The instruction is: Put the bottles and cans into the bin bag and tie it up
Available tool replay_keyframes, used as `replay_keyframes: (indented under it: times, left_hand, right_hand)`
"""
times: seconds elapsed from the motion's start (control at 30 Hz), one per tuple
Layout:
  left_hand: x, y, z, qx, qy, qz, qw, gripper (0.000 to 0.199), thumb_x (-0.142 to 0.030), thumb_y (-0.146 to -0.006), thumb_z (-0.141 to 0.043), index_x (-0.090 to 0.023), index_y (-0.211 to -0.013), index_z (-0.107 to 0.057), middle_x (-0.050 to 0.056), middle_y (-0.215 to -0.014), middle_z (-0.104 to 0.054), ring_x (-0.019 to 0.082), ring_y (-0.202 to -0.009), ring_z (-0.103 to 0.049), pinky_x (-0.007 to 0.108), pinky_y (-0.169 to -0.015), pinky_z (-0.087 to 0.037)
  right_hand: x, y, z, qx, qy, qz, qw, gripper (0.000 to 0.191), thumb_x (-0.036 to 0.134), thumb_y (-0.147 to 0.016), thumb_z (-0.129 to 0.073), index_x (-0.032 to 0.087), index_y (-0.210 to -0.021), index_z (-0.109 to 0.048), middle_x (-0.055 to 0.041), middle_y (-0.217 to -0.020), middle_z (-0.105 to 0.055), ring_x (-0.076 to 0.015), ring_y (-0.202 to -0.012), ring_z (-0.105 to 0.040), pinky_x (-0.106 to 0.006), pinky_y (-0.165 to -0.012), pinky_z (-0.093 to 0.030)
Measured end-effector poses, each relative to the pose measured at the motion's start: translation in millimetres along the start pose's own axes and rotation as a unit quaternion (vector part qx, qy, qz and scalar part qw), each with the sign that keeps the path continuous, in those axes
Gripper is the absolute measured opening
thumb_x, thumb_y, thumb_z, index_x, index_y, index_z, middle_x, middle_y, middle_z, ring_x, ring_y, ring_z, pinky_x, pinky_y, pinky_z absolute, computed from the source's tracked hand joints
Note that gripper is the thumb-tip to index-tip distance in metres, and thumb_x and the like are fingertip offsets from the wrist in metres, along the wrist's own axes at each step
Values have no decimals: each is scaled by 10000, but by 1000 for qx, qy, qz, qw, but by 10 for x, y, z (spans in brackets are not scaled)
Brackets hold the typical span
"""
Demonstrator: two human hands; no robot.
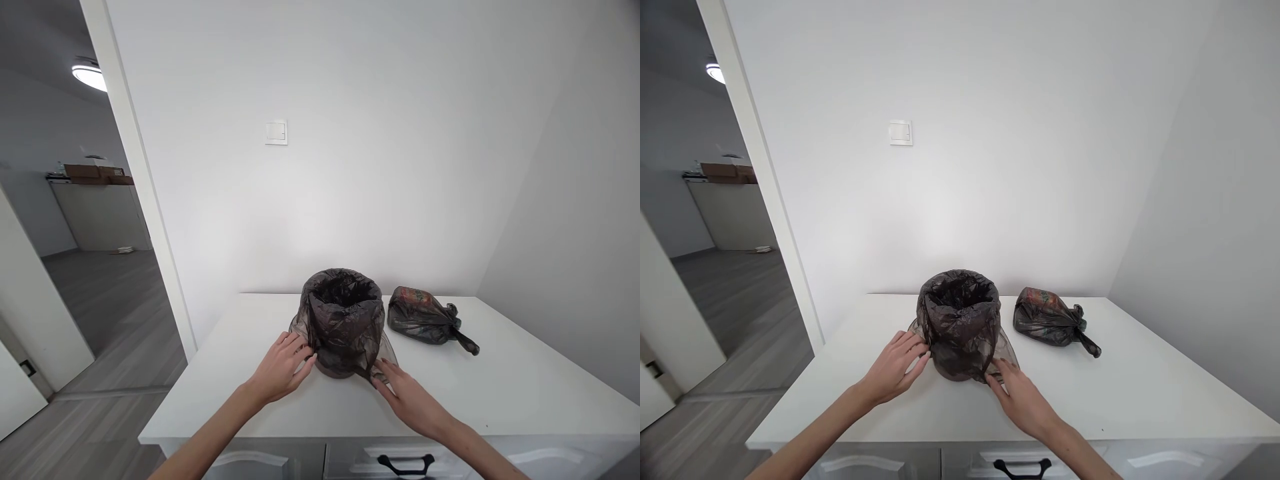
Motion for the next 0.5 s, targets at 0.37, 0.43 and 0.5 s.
replay_keyframes:
  times: [0.37,0.43,0.5]
  left_hand:
    - [1058,1187,-329,-55,36,239,969,426,-458,-1030,-435,-318,-1418,-545,90,-1536,-496,317,-1362,-548,498,-1105,-481]
    - [1239,1348,-337,-61,32,297,952,423,-458,-1032,-412,-279,-1397,-531,105,-1561,-468,320,-1389,-530,519,-1130,-454]
    - [1352,1444,-362,-51,27,332,941,409,-454,-1036,-385,-231,-1340,-545,131,-1558,-470,322,-1403,-524,515,-1134,-449]
  right_hand:
    - [1015,166,901,-121,119,103,980,458,375,-1036,-362,344,-1454,-546,-62,-1555,-534,-249,-920,-752,-384,-769,-603]
    - [1162,16,1031,-145,112,106,977,514,402,-1032,-380,353,-1541,-430,-56,-1632,-431,-224,-851,-742,-383,-735,-597]
    - [1247,-189,1036,-132,114,102,979,532,418,-1020,-424,336,-1546,-414,-66,-1599,-475,-211,-807,-731,-386,-739,-587]
Point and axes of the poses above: each hand's wrist, its own y-axis away from the middle knuckle, its own z-axis out of the back of the hand, x = y × z, the point moved 10 cm from there along -y, towards the middle knuckle
